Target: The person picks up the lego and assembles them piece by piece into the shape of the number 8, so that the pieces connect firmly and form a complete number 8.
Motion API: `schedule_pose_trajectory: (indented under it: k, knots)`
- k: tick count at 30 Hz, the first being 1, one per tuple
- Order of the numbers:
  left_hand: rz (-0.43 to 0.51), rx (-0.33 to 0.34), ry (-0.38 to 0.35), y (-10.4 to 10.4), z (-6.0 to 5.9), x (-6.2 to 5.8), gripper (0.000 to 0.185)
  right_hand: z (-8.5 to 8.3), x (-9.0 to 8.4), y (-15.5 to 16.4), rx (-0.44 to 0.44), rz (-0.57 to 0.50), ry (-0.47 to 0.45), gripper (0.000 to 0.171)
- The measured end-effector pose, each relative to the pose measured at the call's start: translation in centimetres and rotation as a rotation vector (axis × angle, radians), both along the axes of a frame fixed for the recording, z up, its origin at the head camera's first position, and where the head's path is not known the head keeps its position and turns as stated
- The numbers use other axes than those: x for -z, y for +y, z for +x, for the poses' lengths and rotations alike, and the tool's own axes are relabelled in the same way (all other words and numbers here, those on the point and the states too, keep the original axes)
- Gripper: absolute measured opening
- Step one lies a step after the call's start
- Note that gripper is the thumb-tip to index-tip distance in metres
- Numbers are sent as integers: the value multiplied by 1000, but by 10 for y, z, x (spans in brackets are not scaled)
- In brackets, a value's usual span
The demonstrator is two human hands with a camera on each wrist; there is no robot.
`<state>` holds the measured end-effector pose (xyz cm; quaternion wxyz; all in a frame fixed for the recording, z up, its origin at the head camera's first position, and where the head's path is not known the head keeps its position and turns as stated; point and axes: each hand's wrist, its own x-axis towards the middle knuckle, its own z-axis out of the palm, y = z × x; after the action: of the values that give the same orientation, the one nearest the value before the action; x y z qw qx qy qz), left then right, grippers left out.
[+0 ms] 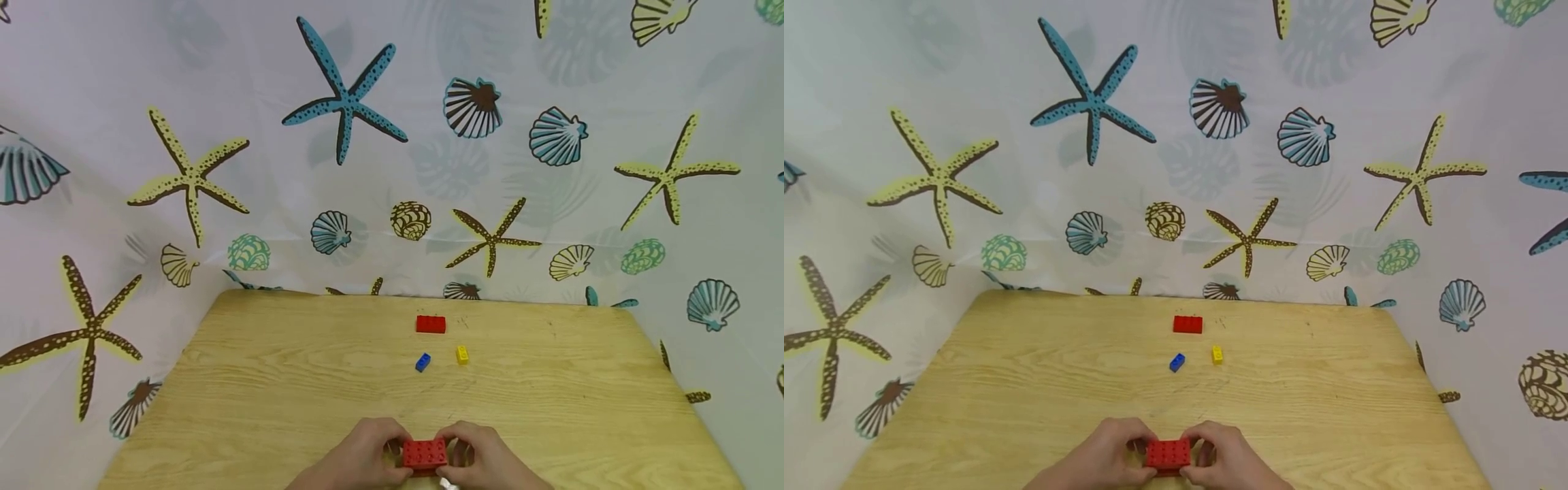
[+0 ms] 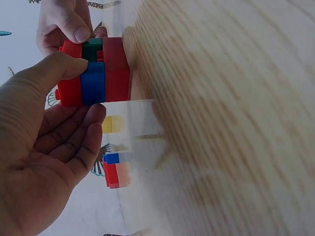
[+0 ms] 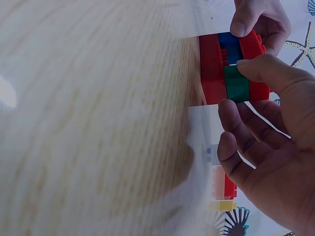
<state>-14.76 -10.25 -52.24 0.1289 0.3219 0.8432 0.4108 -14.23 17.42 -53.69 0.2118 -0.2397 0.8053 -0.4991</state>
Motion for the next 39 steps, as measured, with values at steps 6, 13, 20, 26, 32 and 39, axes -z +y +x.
schedule_pose_trajectory:
  k: [6,13,20,26,32,39]
  knots:
    - [-48,21,61,2,-1,-3,26,0,0,2,-18,-16,39,31]
    - [-47,23,44,2,-1,-3,25,-1,-3,2,-18,-4,-20,35]
    - [-47,17,40,2,-1,0,25,-6,-6,11,19,57,-79,39]
    - [-60,3,29,2,-1,1,25,-27,2,24,140,111,123,35]
    - [-50,-2,24,2,0,2,26,-54,2,31,219,146,277,36]
    - [-39,-7,2,3,0,3,27,-79,-3,29,283,143,283,36]
